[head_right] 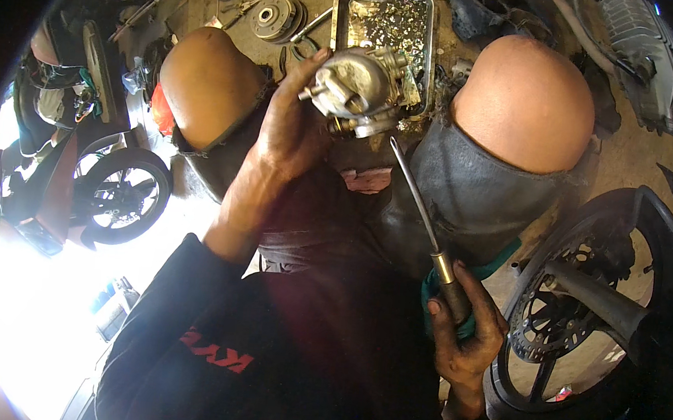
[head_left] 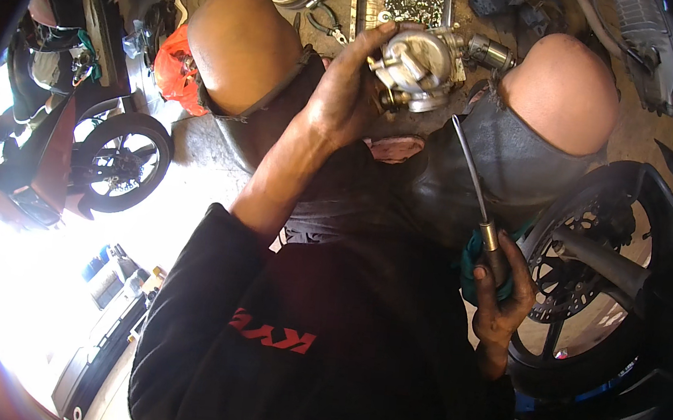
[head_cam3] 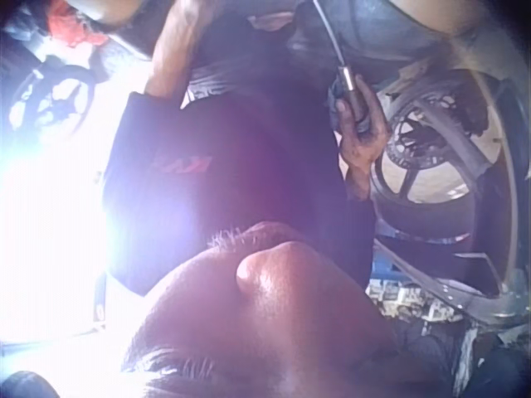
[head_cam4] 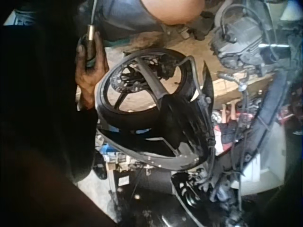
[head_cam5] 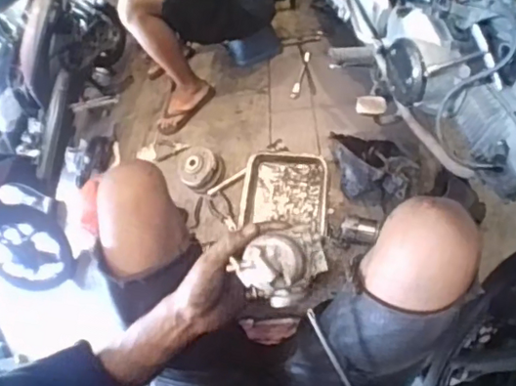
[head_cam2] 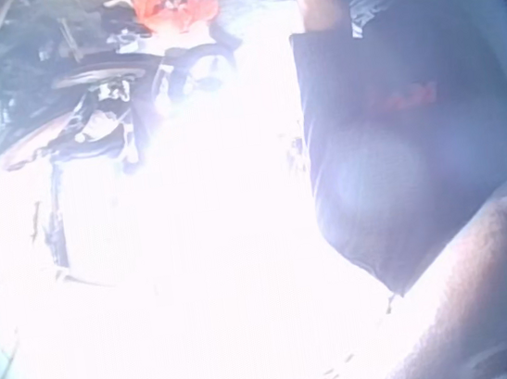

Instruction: The person uses a screwdriver to tighten screws on a carburetor assembly while holding it by hand and wiping parts with a cloth.

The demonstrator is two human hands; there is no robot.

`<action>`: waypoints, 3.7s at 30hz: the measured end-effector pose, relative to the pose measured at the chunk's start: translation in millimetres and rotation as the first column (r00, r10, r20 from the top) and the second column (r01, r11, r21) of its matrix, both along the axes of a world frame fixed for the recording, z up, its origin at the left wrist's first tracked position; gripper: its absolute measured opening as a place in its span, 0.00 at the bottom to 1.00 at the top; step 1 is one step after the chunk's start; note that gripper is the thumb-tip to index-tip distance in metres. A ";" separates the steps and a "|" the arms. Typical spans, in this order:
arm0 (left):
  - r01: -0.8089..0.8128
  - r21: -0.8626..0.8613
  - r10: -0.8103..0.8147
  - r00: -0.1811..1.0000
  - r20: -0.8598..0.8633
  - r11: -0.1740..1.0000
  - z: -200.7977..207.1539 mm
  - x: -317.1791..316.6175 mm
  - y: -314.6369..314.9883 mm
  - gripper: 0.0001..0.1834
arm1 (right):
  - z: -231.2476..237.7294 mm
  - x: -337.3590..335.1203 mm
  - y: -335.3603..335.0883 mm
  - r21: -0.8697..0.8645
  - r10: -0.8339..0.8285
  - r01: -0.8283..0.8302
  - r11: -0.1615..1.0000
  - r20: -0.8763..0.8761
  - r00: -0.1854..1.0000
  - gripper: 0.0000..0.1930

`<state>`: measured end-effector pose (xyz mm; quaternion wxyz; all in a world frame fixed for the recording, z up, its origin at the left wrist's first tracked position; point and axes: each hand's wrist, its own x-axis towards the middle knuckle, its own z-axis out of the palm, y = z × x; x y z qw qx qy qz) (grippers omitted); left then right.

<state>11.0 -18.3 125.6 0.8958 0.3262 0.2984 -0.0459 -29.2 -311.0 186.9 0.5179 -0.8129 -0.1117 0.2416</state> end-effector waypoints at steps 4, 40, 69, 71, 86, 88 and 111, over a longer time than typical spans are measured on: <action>-0.012 -0.039 0.014 0.999 0.037 0.999 -8.5 -11.6 -0.9 0.24 | -0.9 1.5 6.1 -0.037 0.010 -0.009 0.999 0.019 1.000 0.21; -0.285 -0.330 0.305 0.952 0.008 0.900 -13.1 -25.4 1.2 0.24 | 10.5 -2.9 40.3 -0.061 -0.008 0.006 0.998 -0.018 1.000 0.22; 0.169 0.522 -0.204 0.979 0.009 0.836 -20.2 -33.4 -14.6 0.24 | 13.2 -6.4 46.2 -0.168 -0.100 0.058 0.984 -0.251 0.963 0.22; 0.235 0.505 -0.234 0.970 -0.067 0.831 -21.6 -34.9 -12.2 0.26 | 7.5 -10.1 43.4 -0.136 -0.113 0.080 0.988 -0.255 0.960 0.22; -0.091 -0.151 0.082 0.995 -0.059 0.984 -40.8 -71.4 -11.5 0.16 | -1.5 -20.4 14.0 -0.103 0.054 -0.066 0.993 -0.115 0.992 0.20; -0.086 -0.064 0.076 0.987 -0.145 0.994 -35.9 -74.9 -15.6 0.15 | 1.8 -24.9 4.6 -0.179 0.087 -0.117 0.977 -0.164 0.983 0.20; -0.058 0.327 0.139 0.964 -0.228 0.943 -71.0 -95.2 -28.6 0.19 | 4.0 -61.0 10.5 -0.274 0.142 -0.176 0.946 -0.140 0.980 0.19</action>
